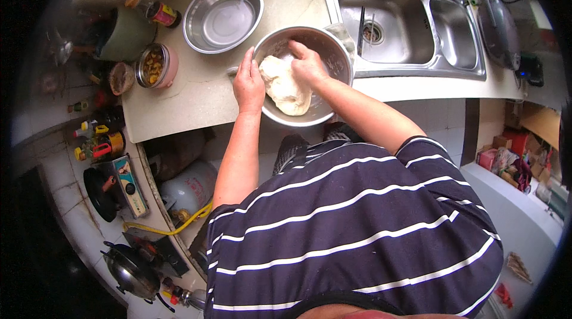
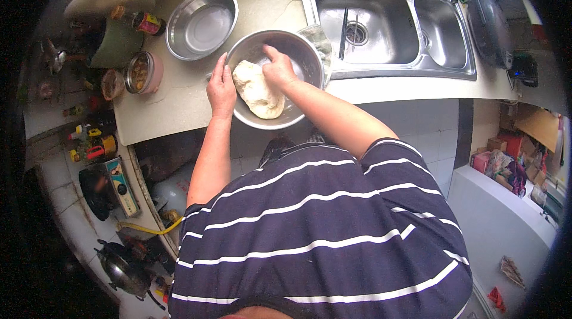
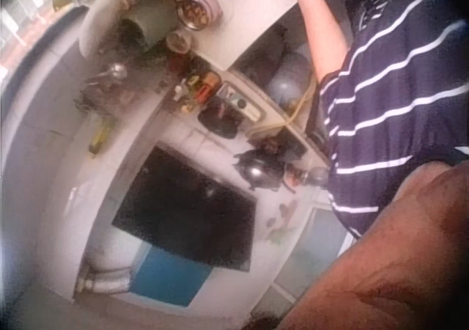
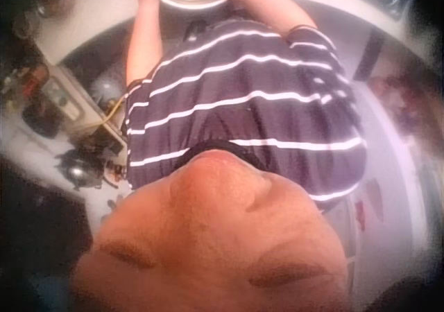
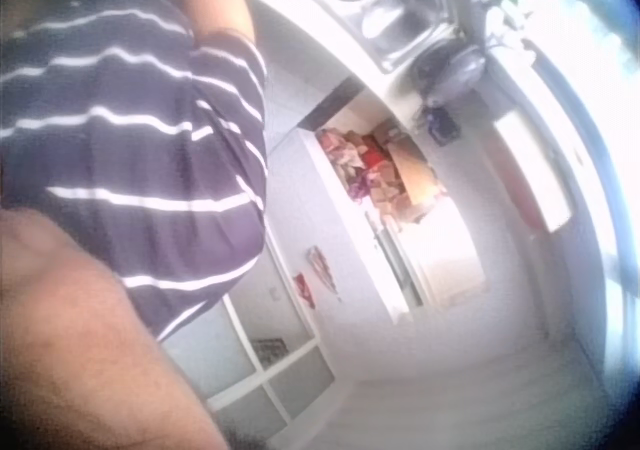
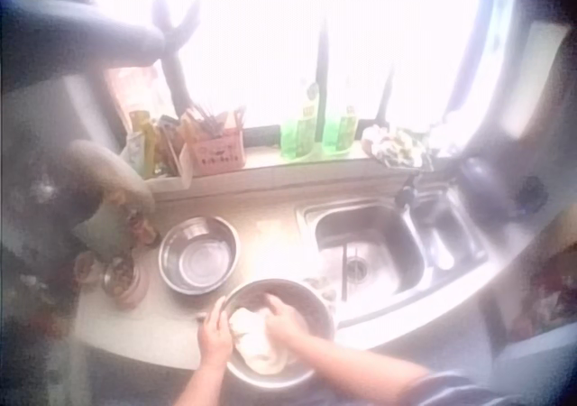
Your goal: The person kneads dough in a metal bowl using both hands. They briefly move a cloth and a small box on the counter before resuming kneading.
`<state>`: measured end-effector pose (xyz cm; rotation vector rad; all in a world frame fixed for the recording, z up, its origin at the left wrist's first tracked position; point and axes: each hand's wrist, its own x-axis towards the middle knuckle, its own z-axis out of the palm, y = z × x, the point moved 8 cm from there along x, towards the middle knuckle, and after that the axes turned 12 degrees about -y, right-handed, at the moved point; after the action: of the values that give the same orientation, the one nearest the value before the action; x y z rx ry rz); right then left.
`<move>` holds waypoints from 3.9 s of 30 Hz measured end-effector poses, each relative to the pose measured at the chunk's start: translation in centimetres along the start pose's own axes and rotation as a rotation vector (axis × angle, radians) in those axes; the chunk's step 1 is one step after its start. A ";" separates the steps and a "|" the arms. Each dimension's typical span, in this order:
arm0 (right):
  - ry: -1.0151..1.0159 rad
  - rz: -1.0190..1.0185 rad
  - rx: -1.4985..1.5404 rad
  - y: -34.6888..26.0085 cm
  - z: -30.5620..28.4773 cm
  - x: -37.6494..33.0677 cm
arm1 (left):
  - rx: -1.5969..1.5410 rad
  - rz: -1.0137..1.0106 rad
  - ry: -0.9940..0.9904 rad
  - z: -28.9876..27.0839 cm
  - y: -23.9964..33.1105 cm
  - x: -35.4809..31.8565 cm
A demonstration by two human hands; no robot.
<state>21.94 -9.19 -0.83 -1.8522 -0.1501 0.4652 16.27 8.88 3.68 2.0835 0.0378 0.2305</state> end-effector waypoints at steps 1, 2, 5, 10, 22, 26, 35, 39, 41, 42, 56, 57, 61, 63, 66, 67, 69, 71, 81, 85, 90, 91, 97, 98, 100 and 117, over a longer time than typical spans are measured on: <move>-0.029 0.004 -0.073 -0.3 0.7 0.0 | 0.007 0.004 0.006 -0.1 0.0 -0.1; -0.118 -0.006 -0.159 -0.6 1.6 -0.1 | 0.007 0.007 0.003 0.0 0.0 -0.1; -0.089 -0.016 -0.159 -1.3 1.6 -0.6 | 0.011 -0.002 -0.002 0.1 -0.1 -0.1; 0.008 0.027 0.098 -1.0 1.0 -1.2 | 0.051 -0.015 -0.006 0.0 0.1 -0.1; -0.126 -0.121 -0.012 -0.7 2.1 0.9 | -0.016 -0.015 0.021 0.2 -0.7 -0.1; -0.315 -0.134 -0.244 -1.3 3.9 0.9 | 0.006 -0.010 0.040 0.0 -0.5 -0.2; -0.226 -0.092 -0.245 -1.6 3.2 0.7 | -0.006 -0.024 0.053 0.0 -0.4 -0.2; 0.053 -0.074 -0.185 -0.7 1.4 0.8 | -0.009 -0.030 0.050 0.1 -0.6 -0.1; -0.041 -0.149 -0.173 -0.9 2.1 1.0 | -0.009 -0.031 0.050 0.1 -0.6 -0.1; -0.109 -0.113 -0.182 -0.5 2.6 1.3 | -0.006 -0.031 0.044 0.2 -0.6 -0.1; -0.120 -0.072 -0.252 -0.6 2.0 1.0 | -0.001 -0.060 0.041 0.2 -0.5 -0.2; 0.013 -0.061 -0.270 -0.7 1.0 0.8 | 0.001 -0.060 0.046 0.1 -0.5 -0.2; -0.232 -0.043 -0.379 -0.1 3.2 1.2 | -0.018 -0.016 0.058 0.2 -0.5 -0.2; -0.231 0.019 -0.184 0.5 3.2 1.3 | 0.009 -0.025 0.078 0.2 -0.7 -0.2; -0.097 0.030 -0.159 0.5 2.4 1.4 | 0.019 -0.015 0.093 0.1 -0.8 -0.2; -0.051 0.022 -0.159 0.4 2.1 1.3 | 0.019 -0.006 0.092 0.1 -0.7 -0.2; -0.159 0.038 -0.147 0.6 2.9 1.4 | 0.016 -0.014 0.069 0.2 -0.8 -0.2; -0.185 0.005 -0.178 0.5 3.1 1.4 | 0.016 -0.022 0.063 0.2 -0.7 -0.2; -0.241 0.032 -0.226 1.2 3.5 1.7 | 0.017 -0.071 0.048 0.2 -0.7 -0.2; 0.056 0.028 -0.151 1.0 0.9 1.2 | 0.013 -0.098 0.026 0.3 -0.9 -0.2; -0.230 -0.094 -0.221 0.4 3.2 1.4 | 0.011 -0.050 0.054 0.1 -0.2 -0.3; -0.230 -0.092 -0.215 0.4 3.2 1.5 | 0.012 -0.050 0.054 0.1 -0.2 -0.3; -0.236 -0.052 -0.146 0.0 2.9 1.7 | 0.018 -0.033 0.047 0.1 -0.2 -0.2; -0.304 -0.045 -0.169 -0.1 3.4 1.6 | 0.030 -0.040 0.045 0.1 -0.2 -0.2; -0.252 -0.025 -0.122 -0.1 2.9 1.4 | 0.041 -0.073 0.036 0.2 -0.5 -0.2; -0.203 -0.077 -0.695 -4.6 2.4 -2.5 | 0.010 -0.072 0.056 0.2 -0.7 -0.2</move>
<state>19.29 -6.39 3.49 -2.4591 -0.5772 0.5949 16.11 9.03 2.92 2.0814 0.1472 0.2450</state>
